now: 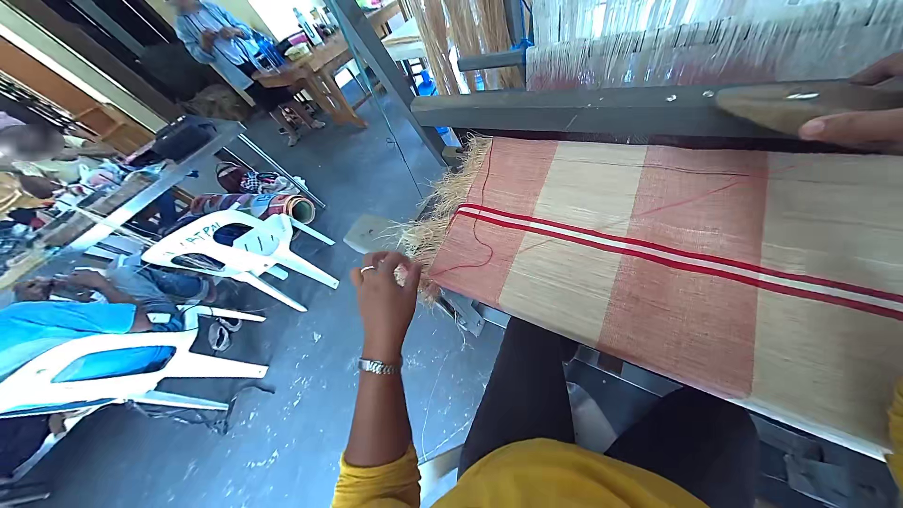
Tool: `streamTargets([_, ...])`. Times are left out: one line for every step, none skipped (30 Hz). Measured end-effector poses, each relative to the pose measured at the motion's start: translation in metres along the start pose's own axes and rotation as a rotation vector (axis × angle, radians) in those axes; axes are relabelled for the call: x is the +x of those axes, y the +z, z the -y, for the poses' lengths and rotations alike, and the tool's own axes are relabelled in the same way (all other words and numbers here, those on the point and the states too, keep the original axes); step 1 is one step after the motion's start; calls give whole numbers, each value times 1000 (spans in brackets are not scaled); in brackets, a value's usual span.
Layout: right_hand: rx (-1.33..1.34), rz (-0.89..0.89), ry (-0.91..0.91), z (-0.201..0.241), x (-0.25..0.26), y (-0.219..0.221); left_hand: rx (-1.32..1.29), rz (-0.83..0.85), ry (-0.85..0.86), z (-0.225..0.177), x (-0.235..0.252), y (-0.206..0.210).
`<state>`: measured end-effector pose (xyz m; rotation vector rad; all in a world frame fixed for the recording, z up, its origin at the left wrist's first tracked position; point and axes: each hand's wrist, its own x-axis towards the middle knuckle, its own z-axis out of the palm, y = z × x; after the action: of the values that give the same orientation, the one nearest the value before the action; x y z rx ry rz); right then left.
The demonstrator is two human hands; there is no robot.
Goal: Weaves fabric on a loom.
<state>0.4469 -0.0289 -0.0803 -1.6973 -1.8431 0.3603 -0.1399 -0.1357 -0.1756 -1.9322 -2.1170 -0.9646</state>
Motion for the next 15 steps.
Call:
streamTargets([-100, 13, -81, 9, 0, 8, -12, -51, 35, -11, 2, 2])
streamTargets([-193, -2, -182, 23, -2, 18, -57, -110, 77, -26, 5, 5])
streamTargets([-285, 3, -237, 47, -9, 27, -122, -158, 114, -46, 7, 10])
streamTargets([-364, 41, -241, 80, -22, 34, -213, -179, 145, -68, 9, 14])
streamTargets([-433, 79, -228, 113, -37, 41, -328, -171, 168, -91, 9, 21])
streamTargets([-483, 104, -235, 140, -52, 50, -502, -127, 175, -113, 7, 30])
streamTargets([-508, 113, -271, 157, -63, 58, -705, -19, 149, -135, 4, 40])
streamTargets([-521, 122, -321, 167, -71, 66, -928, 127, 100, -153, 1, 49])
streamTargets([-532, 135, -365, 173, -76, 73, -1158, 269, 33, -170, -3, 58])
streamTargets([-540, 155, -393, 178, -80, 79, -1380, 377, -41, -184, -6, 66])
streamTargets([-558, 170, -416, 181, -83, 84, -1541, 435, -116, -195, -9, 73])
streamTargets([-569, 185, -425, 182, -84, 88, -1649, 445, -186, -205, -11, 76])
streamTargets([-584, 196, -432, 182, -83, 91, -1717, 430, -241, -210, -10, 78])
streamTargets([-581, 201, -444, 179, -81, 93, -1753, 409, -282, -212, -9, 78])
streamTargets([-563, 199, -459, 174, -79, 92, -1766, 398, -311, -211, -6, 79])
